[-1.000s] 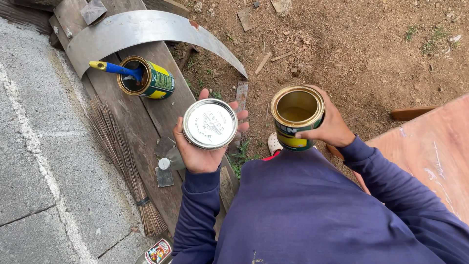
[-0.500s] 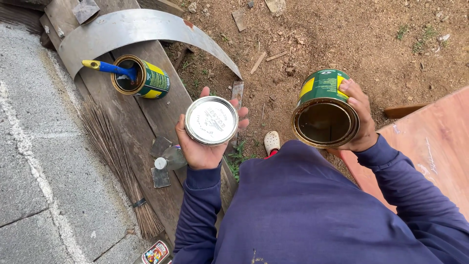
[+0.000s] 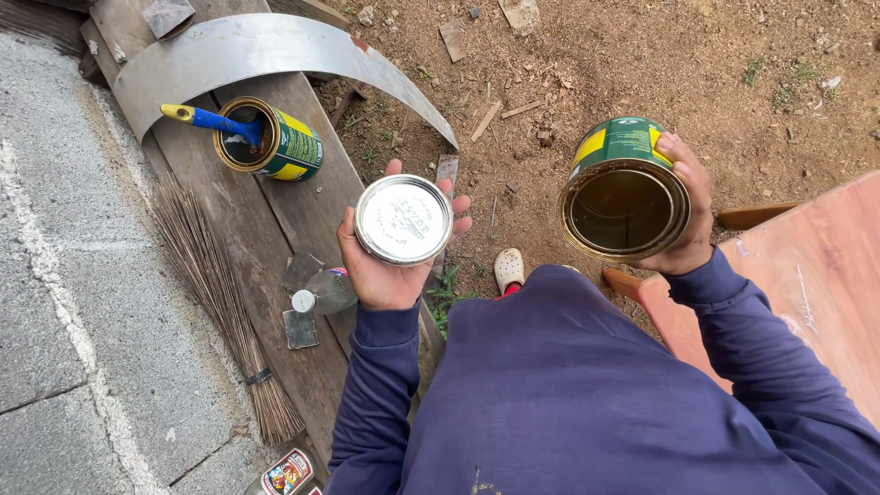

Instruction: Stirring and mixing paint in a can with a brush and preparing to paint a wooden surface.

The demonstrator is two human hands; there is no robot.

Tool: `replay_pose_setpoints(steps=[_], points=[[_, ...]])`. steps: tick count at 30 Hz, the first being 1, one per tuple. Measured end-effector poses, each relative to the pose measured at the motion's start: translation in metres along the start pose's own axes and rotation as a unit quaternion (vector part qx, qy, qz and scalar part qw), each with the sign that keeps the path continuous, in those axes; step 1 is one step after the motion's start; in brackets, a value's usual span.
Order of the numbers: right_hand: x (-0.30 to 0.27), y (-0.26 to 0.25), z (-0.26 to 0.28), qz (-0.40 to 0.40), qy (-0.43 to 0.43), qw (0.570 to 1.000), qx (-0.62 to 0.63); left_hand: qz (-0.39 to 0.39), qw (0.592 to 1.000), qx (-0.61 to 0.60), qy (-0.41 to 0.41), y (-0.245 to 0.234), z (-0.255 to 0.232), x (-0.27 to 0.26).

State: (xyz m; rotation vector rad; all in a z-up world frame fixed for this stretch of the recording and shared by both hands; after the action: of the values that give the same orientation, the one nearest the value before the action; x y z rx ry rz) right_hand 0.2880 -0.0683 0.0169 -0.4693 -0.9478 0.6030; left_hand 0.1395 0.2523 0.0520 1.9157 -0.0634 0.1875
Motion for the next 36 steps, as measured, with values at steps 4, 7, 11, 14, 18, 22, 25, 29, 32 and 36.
replay_pose_setpoints(steps=[4,7,11,14,18,22,25,29,32,36], points=[[-0.018,0.017,-0.008,0.021,0.038,0.997,0.067,-0.002,1.000,-0.004,-0.001,-0.004,0.002,0.002],[-0.023,0.024,-0.010,0.049,0.051,0.990,0.122,-0.001,1.000,0.004,-0.005,-0.007,0.003,0.004],[-0.019,0.026,-0.008,0.088,0.047,0.991,0.093,-0.002,1.000,-0.005,-0.011,-0.011,0.003,0.006],[-0.015,0.025,-0.010,0.097,0.054,0.991,0.078,-0.002,1.000,-0.009,-0.012,-0.013,0.004,0.007],[-0.014,0.026,-0.017,0.111,0.164,0.974,0.111,-0.008,1.000,-0.014,-0.011,-0.016,0.004,0.009],[-0.017,0.030,-0.021,0.087,0.211,0.947,0.224,-0.012,1.000,-0.017,-0.009,-0.023,0.005,0.009],[-0.015,0.030,-0.024,0.102,0.257,0.940,0.200,-0.011,1.000,-0.020,-0.009,-0.025,0.005,0.010],[-0.022,0.037,-0.033,0.109,0.309,0.900,0.289,-0.012,0.999,-0.027,-0.012,-0.026,0.006,0.012],[-0.028,0.044,-0.039,0.070,0.320,0.847,0.418,-0.014,1.000,-0.024,-0.014,-0.024,0.007,0.013],[-0.031,0.050,-0.043,0.017,0.333,0.711,0.619,-0.016,1.000,-0.022,-0.016,-0.023,0.007,0.013]])
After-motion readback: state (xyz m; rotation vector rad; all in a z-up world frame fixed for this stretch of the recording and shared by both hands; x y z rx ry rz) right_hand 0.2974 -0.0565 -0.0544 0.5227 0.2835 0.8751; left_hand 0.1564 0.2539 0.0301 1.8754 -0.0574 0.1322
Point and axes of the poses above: each hand's wrist, its own x-axis towards the middle knuckle, its own y-axis out of the palm, z = x × y, the point moved 2 cm from there along x, towards the middle knuckle, and after that the axes turned 15 degrees about z, right-handed, at the moved point
